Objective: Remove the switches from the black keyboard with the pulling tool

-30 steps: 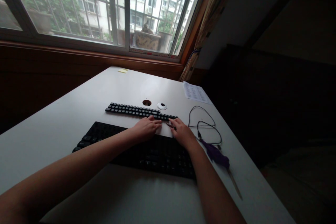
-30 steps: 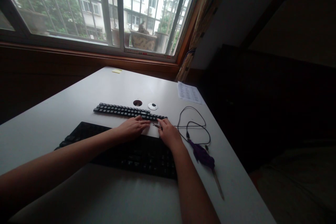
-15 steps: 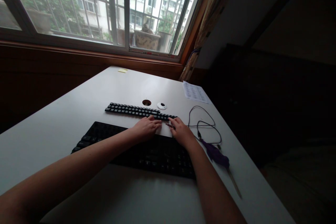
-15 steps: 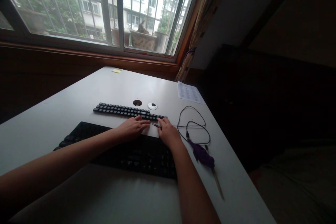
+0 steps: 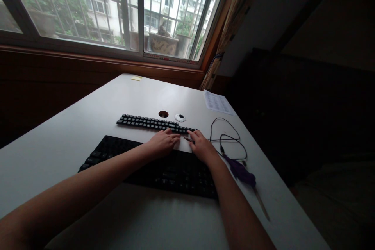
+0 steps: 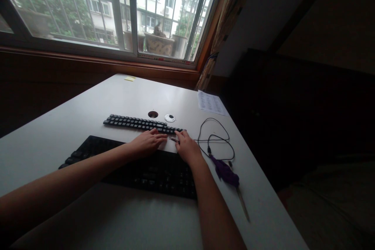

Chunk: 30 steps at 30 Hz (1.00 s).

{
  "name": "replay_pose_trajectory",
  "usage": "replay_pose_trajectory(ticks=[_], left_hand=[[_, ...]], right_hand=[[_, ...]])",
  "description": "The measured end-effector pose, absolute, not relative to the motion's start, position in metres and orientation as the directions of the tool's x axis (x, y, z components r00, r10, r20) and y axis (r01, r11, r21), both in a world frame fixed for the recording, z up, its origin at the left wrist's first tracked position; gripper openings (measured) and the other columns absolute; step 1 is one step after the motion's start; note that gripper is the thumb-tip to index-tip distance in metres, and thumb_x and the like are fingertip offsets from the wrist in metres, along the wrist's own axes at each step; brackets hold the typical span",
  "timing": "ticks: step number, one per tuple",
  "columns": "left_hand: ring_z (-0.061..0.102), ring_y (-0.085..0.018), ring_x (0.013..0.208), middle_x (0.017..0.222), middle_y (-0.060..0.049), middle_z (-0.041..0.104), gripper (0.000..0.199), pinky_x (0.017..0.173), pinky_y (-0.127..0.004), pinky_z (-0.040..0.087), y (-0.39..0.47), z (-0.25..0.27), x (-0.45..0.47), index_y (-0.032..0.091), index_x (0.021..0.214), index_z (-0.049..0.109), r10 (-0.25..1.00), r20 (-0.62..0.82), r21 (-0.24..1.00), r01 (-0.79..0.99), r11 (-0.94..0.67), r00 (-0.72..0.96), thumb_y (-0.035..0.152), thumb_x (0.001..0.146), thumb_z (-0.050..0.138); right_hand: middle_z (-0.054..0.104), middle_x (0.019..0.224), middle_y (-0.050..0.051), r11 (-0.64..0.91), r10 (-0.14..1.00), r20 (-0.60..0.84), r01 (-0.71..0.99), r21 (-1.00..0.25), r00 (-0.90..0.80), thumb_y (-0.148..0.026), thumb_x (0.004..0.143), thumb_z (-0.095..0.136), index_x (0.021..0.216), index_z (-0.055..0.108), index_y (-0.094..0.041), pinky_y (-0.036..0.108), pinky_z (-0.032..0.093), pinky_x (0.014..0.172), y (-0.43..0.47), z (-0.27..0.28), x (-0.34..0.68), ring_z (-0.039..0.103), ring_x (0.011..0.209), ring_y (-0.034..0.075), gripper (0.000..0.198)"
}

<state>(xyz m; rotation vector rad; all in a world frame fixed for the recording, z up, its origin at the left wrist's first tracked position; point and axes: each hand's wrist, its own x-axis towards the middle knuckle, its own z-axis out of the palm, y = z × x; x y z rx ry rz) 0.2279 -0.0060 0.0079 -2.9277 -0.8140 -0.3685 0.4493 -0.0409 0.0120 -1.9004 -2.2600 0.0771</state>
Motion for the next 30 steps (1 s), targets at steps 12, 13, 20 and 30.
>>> replay_pose_trajectory(ticks=[12,13,20,30], left_hand=[[0.055,-0.026,0.103,0.135,-0.007,0.060,0.034,0.089,-0.038,0.041,-0.006,0.004,0.228,0.017,0.121,0.061,0.506,0.263,-0.009,0.526,-0.850,0.822,0.014,0.091,0.047],[0.055,-0.026,0.103,0.135,-0.007,0.060,0.034,0.089,-0.038,0.040,-0.006,0.004,0.228,0.017,0.121,0.061,0.504,0.263,-0.007,0.524,-0.852,0.823,0.014,0.091,0.047],[0.056,-0.025,0.103,0.134,-0.007,0.061,0.033,0.092,-0.038,0.040,-0.005,0.003,0.228,0.016,0.121,0.062,0.496,0.270,-0.008,0.517,-0.856,0.825,0.014,0.092,0.046],[0.055,-0.027,0.106,0.129,-0.011,0.061,0.032,0.085,-0.038,0.049,-0.023,0.026,0.222,0.016,0.121,0.063,0.478,0.300,0.015,0.497,-0.868,0.826,0.015,0.093,0.046]], right_hand=[[0.052,0.129,0.008,0.150,0.986,0.080,0.984,-0.096,-0.143,-0.029,0.092,0.050,0.145,0.043,-0.029,0.031,0.048,0.079,-0.040,0.014,0.447,0.066,0.093,0.022,0.053],[0.052,0.129,0.008,0.151,0.986,0.081,0.984,-0.098,-0.144,-0.029,0.092,0.050,0.144,0.043,-0.028,0.031,0.048,0.079,-0.040,0.014,0.447,0.066,0.093,0.022,0.053],[0.052,0.129,0.008,0.167,0.982,0.110,0.977,-0.131,-0.153,-0.027,0.091,0.051,0.145,0.042,-0.029,0.031,0.048,0.081,-0.041,0.012,0.449,0.065,0.096,0.022,0.055],[0.057,0.106,0.008,0.335,0.856,0.504,0.867,-0.370,-0.116,-0.036,0.098,0.042,0.113,0.056,-0.021,0.034,0.048,0.087,-0.049,0.026,0.461,0.058,0.096,0.022,0.024]])
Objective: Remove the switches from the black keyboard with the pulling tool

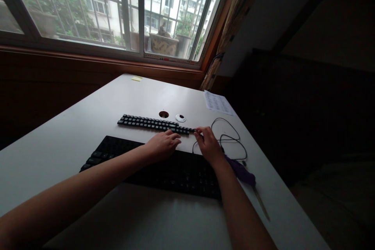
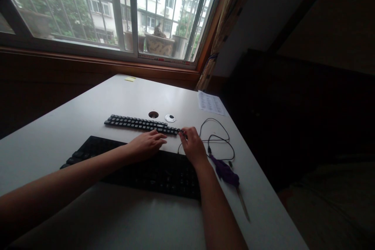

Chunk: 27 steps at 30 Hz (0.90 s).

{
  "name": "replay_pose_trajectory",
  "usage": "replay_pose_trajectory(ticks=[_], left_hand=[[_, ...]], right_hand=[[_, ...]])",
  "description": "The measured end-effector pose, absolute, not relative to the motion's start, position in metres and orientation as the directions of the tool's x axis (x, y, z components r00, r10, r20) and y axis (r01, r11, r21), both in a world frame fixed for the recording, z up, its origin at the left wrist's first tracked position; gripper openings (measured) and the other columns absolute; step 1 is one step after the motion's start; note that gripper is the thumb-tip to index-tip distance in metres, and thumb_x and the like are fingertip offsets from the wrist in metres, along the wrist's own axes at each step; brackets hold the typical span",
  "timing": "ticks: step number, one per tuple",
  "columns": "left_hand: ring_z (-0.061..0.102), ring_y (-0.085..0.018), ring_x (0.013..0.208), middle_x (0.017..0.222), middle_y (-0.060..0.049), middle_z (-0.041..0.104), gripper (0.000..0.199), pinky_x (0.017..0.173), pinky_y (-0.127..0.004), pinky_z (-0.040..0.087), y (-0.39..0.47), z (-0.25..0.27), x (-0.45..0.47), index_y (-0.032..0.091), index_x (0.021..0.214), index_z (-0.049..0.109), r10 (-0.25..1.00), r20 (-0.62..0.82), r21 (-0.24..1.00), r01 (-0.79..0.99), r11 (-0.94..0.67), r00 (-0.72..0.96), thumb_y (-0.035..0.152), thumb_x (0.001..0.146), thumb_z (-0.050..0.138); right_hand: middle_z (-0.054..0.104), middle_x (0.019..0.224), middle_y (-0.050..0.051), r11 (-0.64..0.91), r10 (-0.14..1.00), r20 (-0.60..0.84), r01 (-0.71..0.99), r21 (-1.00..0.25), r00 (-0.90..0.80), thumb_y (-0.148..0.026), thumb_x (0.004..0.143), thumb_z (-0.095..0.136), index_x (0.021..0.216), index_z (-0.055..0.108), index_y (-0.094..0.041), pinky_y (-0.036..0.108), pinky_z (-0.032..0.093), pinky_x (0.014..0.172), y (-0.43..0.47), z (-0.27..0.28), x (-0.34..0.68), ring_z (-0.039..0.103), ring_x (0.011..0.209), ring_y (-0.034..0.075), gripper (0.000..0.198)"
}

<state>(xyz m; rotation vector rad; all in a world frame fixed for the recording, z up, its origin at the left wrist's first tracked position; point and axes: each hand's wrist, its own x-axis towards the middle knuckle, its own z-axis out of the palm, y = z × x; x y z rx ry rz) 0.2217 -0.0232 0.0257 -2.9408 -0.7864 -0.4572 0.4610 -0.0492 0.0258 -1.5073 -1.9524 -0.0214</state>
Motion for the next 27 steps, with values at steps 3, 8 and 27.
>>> replay_pose_trajectory(ticks=[3,8,27], left_hand=[[0.057,-0.024,0.107,0.126,-0.011,0.062,0.030,0.091,-0.038,0.049,-0.042,0.033,0.215,0.016,0.120,0.063,0.382,0.318,0.070,0.381,-0.922,0.867,0.018,0.097,0.044],[0.053,-0.027,0.120,0.132,-0.010,0.060,0.037,0.101,-0.043,0.046,-0.069,0.035,0.191,0.019,0.129,0.057,0.368,0.336,0.180,0.324,-0.929,0.867,0.035,0.096,0.053],[0.031,-0.034,0.143,0.156,-0.008,0.034,0.075,0.118,-0.051,0.021,-0.076,0.022,0.166,0.026,0.148,0.038,0.363,0.205,0.250,0.310,-0.917,0.909,0.059,0.084,0.061]], right_hand=[[0.055,0.090,0.006,0.346,0.799,0.601,0.808,-0.476,0.013,-0.042,0.101,0.036,0.091,0.055,-0.022,0.037,0.048,0.082,-0.050,0.033,0.473,0.056,0.084,0.021,0.030],[0.055,0.081,0.002,0.294,0.820,0.536,0.654,-0.697,0.201,-0.048,0.101,0.034,0.083,0.055,-0.021,0.031,0.047,0.068,-0.057,0.047,0.488,0.055,0.069,0.017,0.039],[0.061,0.065,-0.001,0.194,0.967,0.253,0.703,-0.684,-0.021,-0.046,0.093,0.056,0.082,0.062,-0.021,0.028,0.045,0.061,-0.137,0.046,0.491,0.058,0.059,0.016,0.028]])
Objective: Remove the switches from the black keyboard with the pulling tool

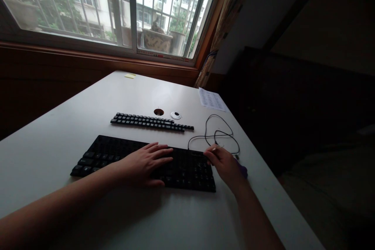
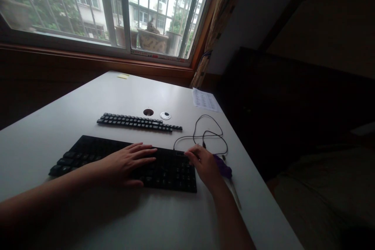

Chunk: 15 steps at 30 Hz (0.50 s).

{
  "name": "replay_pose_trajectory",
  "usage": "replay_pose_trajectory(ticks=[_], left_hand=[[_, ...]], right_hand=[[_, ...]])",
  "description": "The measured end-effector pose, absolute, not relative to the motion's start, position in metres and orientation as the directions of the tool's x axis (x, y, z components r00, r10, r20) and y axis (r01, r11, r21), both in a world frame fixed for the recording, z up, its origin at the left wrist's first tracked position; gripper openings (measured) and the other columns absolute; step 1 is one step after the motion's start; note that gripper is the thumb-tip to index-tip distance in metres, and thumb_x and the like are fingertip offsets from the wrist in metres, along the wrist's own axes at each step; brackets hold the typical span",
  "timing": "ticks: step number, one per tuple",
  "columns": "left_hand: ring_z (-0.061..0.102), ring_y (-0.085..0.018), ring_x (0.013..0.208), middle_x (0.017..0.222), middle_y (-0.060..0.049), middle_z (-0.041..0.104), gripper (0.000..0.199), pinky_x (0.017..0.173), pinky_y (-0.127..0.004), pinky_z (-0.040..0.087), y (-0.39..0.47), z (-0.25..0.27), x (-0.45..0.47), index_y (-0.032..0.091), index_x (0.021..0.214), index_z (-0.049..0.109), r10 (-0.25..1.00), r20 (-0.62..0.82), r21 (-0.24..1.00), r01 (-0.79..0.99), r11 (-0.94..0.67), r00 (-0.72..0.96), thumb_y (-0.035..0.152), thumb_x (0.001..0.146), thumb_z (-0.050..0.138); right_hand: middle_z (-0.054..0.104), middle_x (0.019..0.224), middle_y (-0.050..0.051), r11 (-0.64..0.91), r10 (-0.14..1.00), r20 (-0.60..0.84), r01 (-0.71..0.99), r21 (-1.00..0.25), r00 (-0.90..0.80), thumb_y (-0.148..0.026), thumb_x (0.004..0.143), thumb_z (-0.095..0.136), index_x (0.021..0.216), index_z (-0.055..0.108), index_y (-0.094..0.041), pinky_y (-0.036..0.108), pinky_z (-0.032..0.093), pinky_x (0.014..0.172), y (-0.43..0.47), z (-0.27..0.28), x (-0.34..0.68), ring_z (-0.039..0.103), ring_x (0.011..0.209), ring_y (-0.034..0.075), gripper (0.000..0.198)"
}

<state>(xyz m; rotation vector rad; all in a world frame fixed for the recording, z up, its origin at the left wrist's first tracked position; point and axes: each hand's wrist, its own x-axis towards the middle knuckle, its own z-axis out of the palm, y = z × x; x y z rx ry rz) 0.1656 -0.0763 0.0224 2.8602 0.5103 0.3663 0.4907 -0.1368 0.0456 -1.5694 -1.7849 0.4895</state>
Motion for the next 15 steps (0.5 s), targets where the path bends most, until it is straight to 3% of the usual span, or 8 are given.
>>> replay_pose_trajectory(ticks=[7,15], left_hand=[[0.033,-0.033,0.142,0.155,-0.007,0.036,0.073,0.118,-0.050,0.023,-0.0763,0.0211,0.1656,0.026,0.146,0.041,0.363,0.238,0.250,0.304,-0.919,0.901,0.058,0.084,0.062],[0.032,-0.033,0.142,0.155,-0.008,0.036,0.074,0.118,-0.049,0.023,-0.0767,0.0214,0.1661,0.025,0.146,0.041,0.364,0.224,0.235,0.313,-0.920,0.904,0.058,0.084,0.062]], right_hand=[[0.063,0.079,0.002,0.349,0.932,0.317,0.678,-0.647,-0.178,-0.037,0.091,0.062,0.082,0.065,-0.022,0.030,0.047,0.067,-0.1419,0.0483,0.4865,0.060,0.073,0.018,0.017],[0.061,0.085,0.002,0.409,0.912,0.266,0.683,-0.605,-0.311,-0.033,0.092,0.061,0.087,0.067,-0.023,0.030,0.048,0.073,-0.1381,0.0406,0.4867,0.061,0.079,0.018,0.012]])
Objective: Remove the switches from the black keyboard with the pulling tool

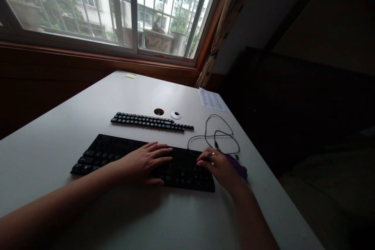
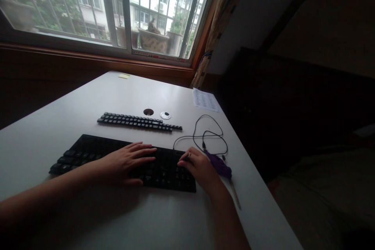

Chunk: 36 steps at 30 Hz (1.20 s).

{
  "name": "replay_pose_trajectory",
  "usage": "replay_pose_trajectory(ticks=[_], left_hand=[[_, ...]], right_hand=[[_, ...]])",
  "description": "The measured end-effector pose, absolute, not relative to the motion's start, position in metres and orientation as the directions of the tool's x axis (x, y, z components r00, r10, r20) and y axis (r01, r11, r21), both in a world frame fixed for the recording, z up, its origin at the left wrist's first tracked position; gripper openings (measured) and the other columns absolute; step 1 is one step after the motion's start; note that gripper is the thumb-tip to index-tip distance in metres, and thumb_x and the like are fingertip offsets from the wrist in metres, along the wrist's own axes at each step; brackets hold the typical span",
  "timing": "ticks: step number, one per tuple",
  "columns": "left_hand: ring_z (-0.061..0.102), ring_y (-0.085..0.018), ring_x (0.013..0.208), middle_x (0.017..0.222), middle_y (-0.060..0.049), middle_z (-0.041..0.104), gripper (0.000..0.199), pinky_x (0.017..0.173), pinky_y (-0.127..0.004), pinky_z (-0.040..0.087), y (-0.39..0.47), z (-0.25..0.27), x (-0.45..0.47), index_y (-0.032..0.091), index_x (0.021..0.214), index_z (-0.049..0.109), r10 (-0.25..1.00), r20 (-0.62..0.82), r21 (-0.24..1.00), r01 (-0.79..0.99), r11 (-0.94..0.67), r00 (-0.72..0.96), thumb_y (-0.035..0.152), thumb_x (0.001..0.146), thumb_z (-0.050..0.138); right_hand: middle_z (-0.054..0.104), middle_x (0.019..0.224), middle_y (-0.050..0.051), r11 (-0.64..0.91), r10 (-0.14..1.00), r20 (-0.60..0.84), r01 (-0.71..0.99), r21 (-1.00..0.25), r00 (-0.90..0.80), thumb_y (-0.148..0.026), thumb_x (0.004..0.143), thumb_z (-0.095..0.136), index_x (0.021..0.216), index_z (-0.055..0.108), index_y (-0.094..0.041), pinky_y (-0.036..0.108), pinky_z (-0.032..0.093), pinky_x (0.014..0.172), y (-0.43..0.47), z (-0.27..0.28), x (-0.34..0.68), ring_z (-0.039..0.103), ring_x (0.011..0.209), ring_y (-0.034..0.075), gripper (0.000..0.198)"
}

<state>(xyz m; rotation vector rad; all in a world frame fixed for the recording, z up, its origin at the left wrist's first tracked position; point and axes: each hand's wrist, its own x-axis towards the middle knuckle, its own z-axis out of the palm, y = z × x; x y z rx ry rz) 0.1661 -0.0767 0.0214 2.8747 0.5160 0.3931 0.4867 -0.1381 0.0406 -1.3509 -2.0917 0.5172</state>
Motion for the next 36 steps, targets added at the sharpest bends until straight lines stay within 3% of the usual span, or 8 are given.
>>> replay_pose_trajectory(ticks=[6,9,26,36], left_hand=[[0.033,-0.033,0.142,0.155,-0.008,0.037,0.070,0.118,-0.050,0.022,-0.078,0.024,0.167,0.025,0.145,0.043,0.371,0.228,0.247,0.315,-0.916,0.900,0.057,0.085,0.061],[0.032,-0.034,0.142,0.155,-0.008,0.036,0.071,0.117,-0.050,0.023,-0.078,0.024,0.167,0.026,0.146,0.042,0.369,0.213,0.249,0.315,-0.916,0.905,0.057,0.085,0.061],[0.031,-0.034,0.143,0.155,-0.009,0.036,0.074,0.118,-0.050,0.024,-0.076,0.020,0.165,0.023,0.146,0.042,0.366,0.254,0.298,0.288,-0.910,0.895,0.055,0.082,0.065],[0.036,-0.032,0.140,0.150,-0.010,0.044,0.065,0.117,-0.049,0.029,-0.075,0.020,0.164,0.023,0.142,0.048,0.372,0.303,0.336,0.267,-0.903,0.877,0.055,0.087,0.061]], right_hand=[[0.059,0.082,0.004,0.447,0.872,0.411,0.778,-0.442,-0.267,-0.035,0.095,0.057,0.082,0.062,-0.022,0.033,0.047,0.071,-0.136,0.016,0.482,0.058,0.077,0.020,0.019],[0.058,0.081,0.004,0.426,0.856,0.475,0.800,-0.421,-0.206,-0.037,0.097,0.053,0.081,0.058,-0.022,0.033,0.047,0.070,-0.138,0.010,0.478,0.058,0.076,0.021,0.023],[0.050,0.073,0.001,0.308,0.834,0.548,0.765,-0.566,0.069,-0.036,0.099,0.047,0.077,0.054,-0.021,0.033,0.043,0.066,-0.141,-0.002,0.476,0.052,0.068,0.019,0.027],[0.051,0.070,0.000,0.312,0.872,0.488,0.720,-0.620,0.043,-0.039,0.098,0.049,0.079,0.059,-0.021,0.032,0.041,0.067,-0.140,0.015,0.471,0.053,0.068,0.019,0.027]])
